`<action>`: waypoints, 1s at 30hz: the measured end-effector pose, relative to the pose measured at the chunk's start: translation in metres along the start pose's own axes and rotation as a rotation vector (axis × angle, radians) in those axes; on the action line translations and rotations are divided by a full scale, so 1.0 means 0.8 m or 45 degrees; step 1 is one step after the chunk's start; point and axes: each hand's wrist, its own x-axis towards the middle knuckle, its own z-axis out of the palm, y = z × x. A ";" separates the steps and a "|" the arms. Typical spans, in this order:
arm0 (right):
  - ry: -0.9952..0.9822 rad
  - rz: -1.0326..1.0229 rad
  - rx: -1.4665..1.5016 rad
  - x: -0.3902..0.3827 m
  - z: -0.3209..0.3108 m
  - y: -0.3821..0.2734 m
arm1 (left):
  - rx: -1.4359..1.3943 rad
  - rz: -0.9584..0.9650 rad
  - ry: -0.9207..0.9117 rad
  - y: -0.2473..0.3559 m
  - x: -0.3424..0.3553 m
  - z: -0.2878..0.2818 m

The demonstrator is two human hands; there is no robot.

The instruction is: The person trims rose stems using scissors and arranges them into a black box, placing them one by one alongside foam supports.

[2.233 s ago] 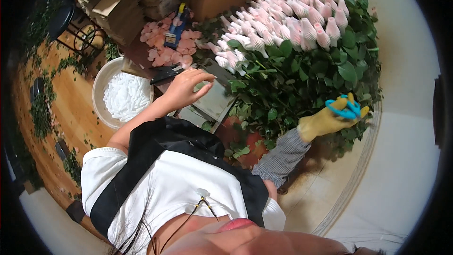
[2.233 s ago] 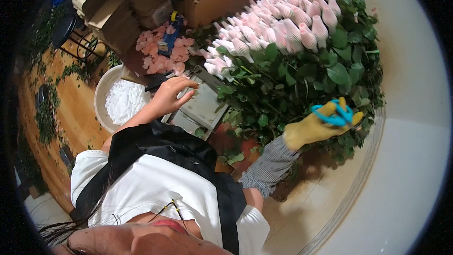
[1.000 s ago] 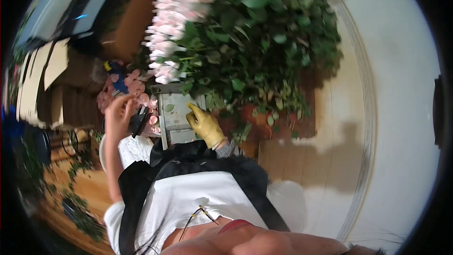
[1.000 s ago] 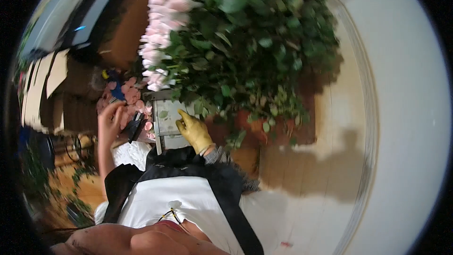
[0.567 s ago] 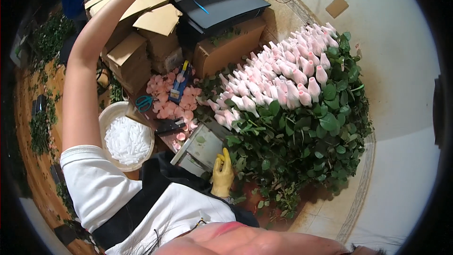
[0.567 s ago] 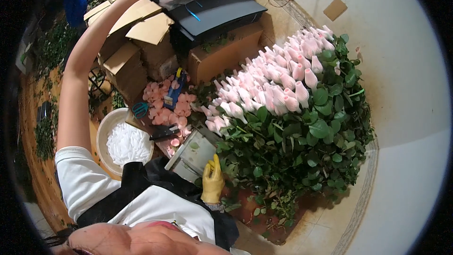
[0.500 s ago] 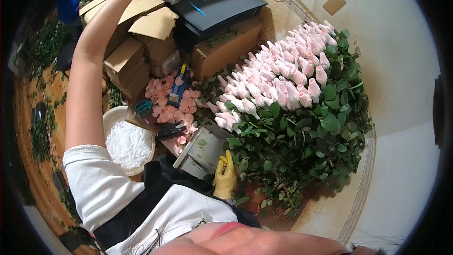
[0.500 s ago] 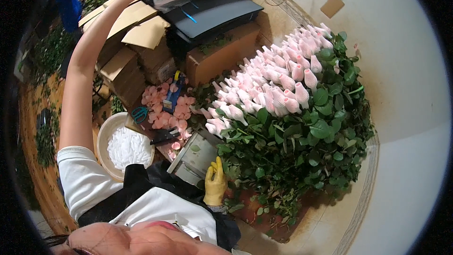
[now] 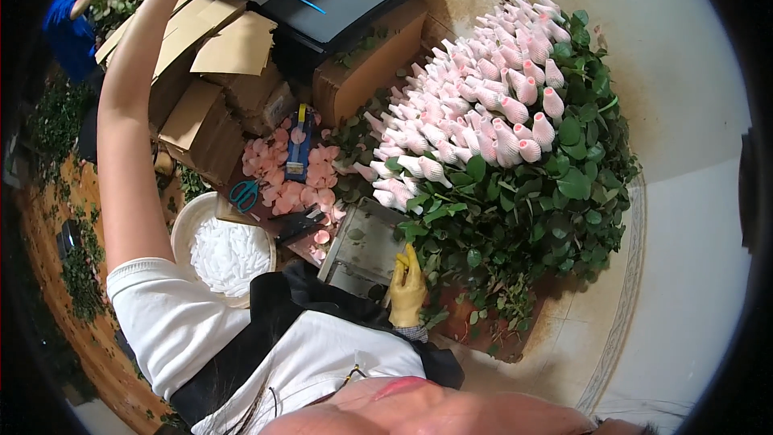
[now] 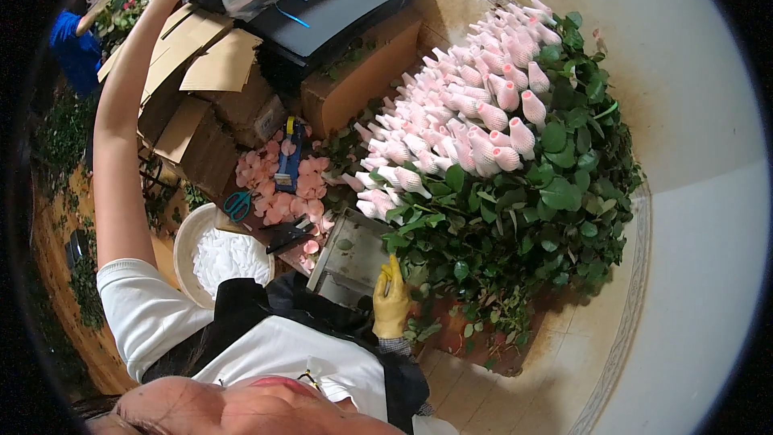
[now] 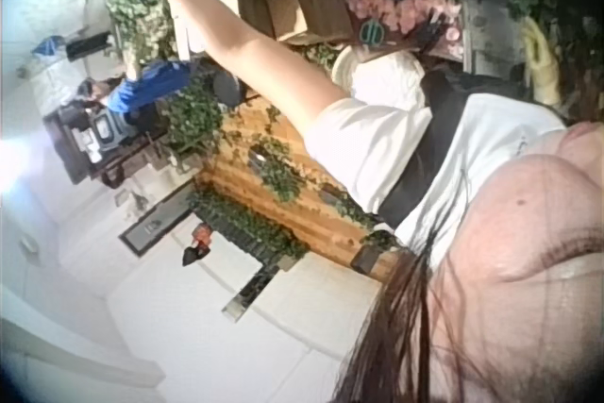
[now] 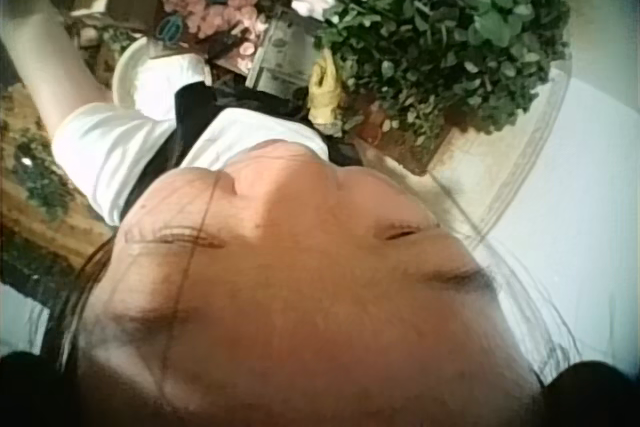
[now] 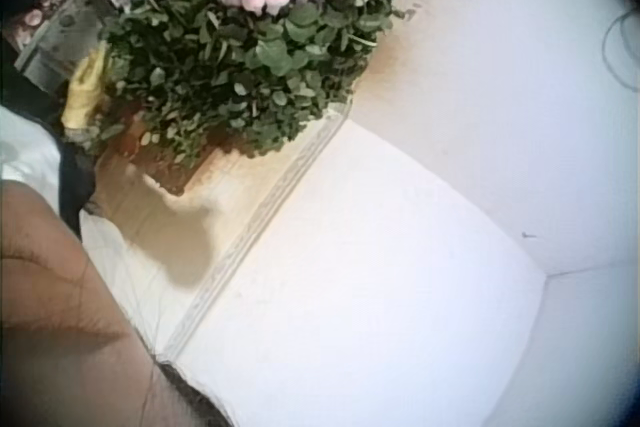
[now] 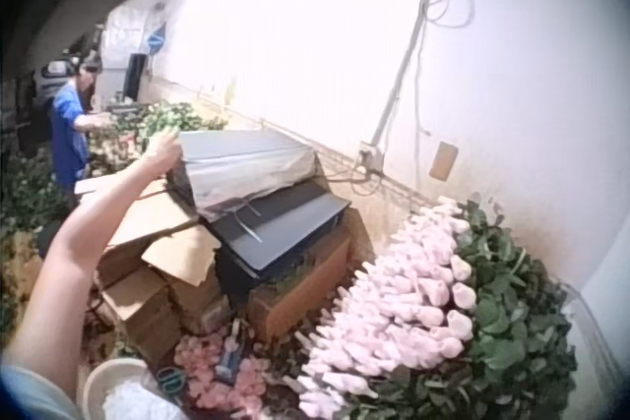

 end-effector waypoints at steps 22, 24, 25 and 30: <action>0.450 -0.497 0.227 0.270 -0.232 -0.257 | -1.885 0.710 0.906 0.342 -0.269 -0.380; 0.362 -1.053 0.392 0.242 -0.250 -0.236 | -2.966 0.219 -0.216 0.295 -0.243 -0.334; 0.218 -1.339 0.259 0.237 -0.254 -0.241 | -3.433 -0.183 -0.646 0.266 -0.222 -0.309; -0.351 -1.695 -0.263 0.139 -0.226 -0.232 | -3.139 -0.662 -0.910 0.164 -0.118 -0.169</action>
